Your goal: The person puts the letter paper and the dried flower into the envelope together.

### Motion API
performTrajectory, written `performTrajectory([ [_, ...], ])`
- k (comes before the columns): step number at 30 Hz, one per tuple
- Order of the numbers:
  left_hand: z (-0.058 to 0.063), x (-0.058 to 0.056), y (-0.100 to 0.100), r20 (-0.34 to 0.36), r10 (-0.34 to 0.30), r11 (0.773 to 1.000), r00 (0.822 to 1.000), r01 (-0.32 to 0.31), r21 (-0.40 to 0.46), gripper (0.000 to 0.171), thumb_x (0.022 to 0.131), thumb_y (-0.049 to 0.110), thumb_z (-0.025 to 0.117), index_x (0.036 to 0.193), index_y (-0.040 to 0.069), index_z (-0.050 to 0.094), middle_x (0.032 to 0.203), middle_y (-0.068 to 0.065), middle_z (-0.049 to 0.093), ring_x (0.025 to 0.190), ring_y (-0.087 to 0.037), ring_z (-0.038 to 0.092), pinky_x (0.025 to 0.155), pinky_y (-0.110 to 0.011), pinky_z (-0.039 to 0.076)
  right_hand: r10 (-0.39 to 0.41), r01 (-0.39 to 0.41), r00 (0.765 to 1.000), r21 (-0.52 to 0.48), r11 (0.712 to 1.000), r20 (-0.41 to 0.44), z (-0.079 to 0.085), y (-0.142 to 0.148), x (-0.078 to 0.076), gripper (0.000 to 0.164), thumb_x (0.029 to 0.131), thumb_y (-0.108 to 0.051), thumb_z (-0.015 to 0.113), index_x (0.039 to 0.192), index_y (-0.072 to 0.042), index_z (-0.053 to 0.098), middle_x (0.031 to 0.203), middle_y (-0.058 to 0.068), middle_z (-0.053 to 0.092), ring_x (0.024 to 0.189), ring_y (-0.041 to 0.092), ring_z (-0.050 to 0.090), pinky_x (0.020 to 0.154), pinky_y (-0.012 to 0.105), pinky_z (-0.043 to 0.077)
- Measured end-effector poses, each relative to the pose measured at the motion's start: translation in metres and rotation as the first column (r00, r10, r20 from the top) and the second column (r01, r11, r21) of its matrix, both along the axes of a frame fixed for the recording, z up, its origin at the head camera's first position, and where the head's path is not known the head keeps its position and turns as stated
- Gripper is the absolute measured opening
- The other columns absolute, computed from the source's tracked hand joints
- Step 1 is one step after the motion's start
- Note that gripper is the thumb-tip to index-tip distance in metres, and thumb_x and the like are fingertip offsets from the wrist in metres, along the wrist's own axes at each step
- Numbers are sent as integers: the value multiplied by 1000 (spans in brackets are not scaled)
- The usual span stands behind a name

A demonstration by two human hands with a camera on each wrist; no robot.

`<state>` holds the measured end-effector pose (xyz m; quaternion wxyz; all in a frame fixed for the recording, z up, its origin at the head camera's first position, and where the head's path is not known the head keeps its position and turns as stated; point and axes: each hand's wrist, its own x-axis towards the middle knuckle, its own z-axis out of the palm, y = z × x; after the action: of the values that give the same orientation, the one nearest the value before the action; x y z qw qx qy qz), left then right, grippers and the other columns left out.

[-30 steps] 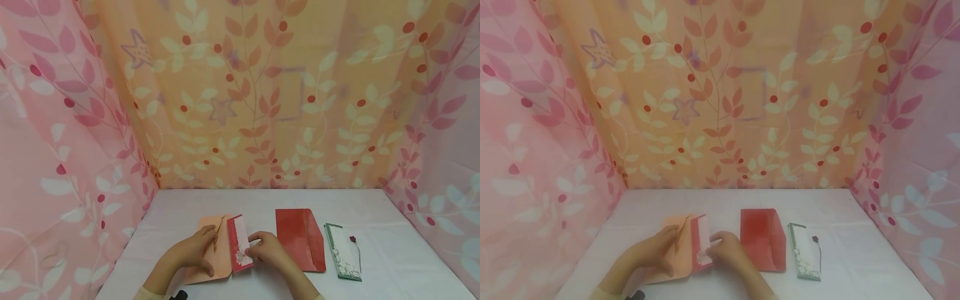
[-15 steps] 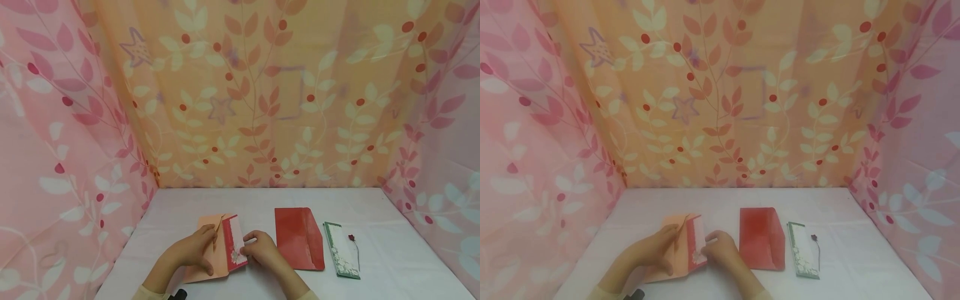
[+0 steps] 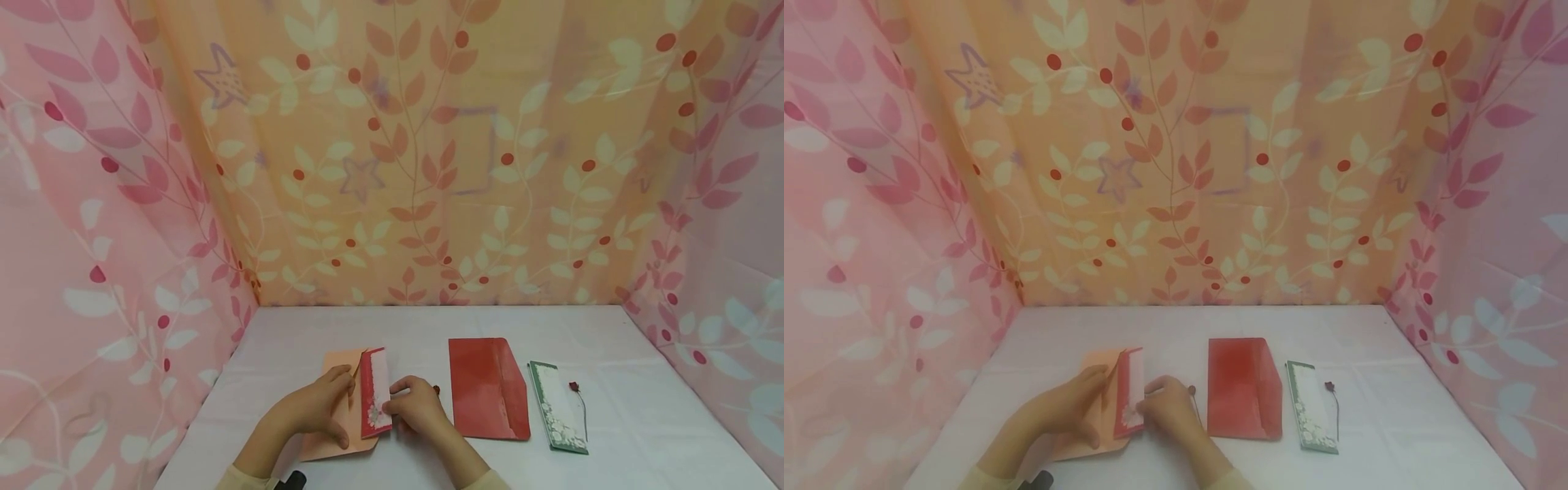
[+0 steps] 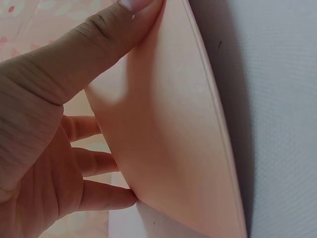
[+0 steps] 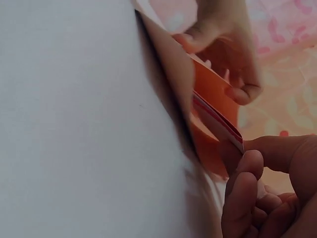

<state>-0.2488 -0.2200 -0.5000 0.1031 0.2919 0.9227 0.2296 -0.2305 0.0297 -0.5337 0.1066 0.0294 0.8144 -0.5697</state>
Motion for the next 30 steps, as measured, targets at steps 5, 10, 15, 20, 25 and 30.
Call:
performTrajectory([
  [5, -1, -1, 1, 11, 2, 1000, 1000, -2, -9, 81, 54, 60, 95, 113, 23, 52, 160, -17, 35, 138, -39, 48, 106, -58, 46, -3, 3, 1000, -7, 1000, -9, -3, -10, 7, 32, 78, -17, 85, 101, -9, 64, 60, 6, 62, 35, 12, 51, 36, 28, 47],
  [10, -2, -3, 0, 13, 5, 1000, 1000, -5, -20, 82, 54, 63, 93, 114, 25, 52, 161, -16, 35, 139, -37, 48, 106, -57, 47, -22, 22, 1000, 4, 1000, -12, -6, -17, 10, 32, 78, -18, 86, 100, -10, 64, 56, 6, 60, 33, 11, 50, 34, 27, 45],
  [15, -1, -1, 1, 12, 12, 1000, 1000, -11, -24, 89, 54, 63, 93, 123, 23, 53, 161, -17, 34, 141, -38, 45, 107, -58, 46, -31, 31, 999, -11, 999, -24, -8, -23, 9, 32, 76, -19, 86, 98, -10, 64, 57, 4, 61, 33, 10, 51, 34, 27, 45],
  [20, -1, 1, 0, 23, 16, 1000, 1000, -16, -24, 93, 54, 64, 92, 127, 21, 53, 162, -18, 33, 142, -40, 44, 107, -60, 45, -29, 27, 997, -27, 999, -67, -11, -30, 10, 31, 77, -17, 86, 97, -10, 64, 55, 3, 59, 34, 11, 53, 35, 27, 45],
  [25, -4, -1, -1, 12, 11, 999, 1000, -11, -34, 90, 53, 65, 91, 123, 24, 52, 161, -17, 34, 141, -39, 45, 106, -59, 47, -12, 11, 996, -12, 1000, -93, -9, -33, 11, 28, 82, -20, 84, 98, -10, 64, 56, 3, 61, 35, 11, 55, 35, 25, 42],
  [30, -2, -2, 1, 3, 12, 999, 1000, -12, -42, 92, 54, 66, 91, 125, 22, 52, 161, -17, 34, 141, -39, 45, 107, -59, 45, 57, -56, 995, 7, 998, -87, -1, -26, 11, 20, 90, -22, 75, 100, -6, 67, 63, 4, 66, 38, 13, 59, 38, 26, 45],
])
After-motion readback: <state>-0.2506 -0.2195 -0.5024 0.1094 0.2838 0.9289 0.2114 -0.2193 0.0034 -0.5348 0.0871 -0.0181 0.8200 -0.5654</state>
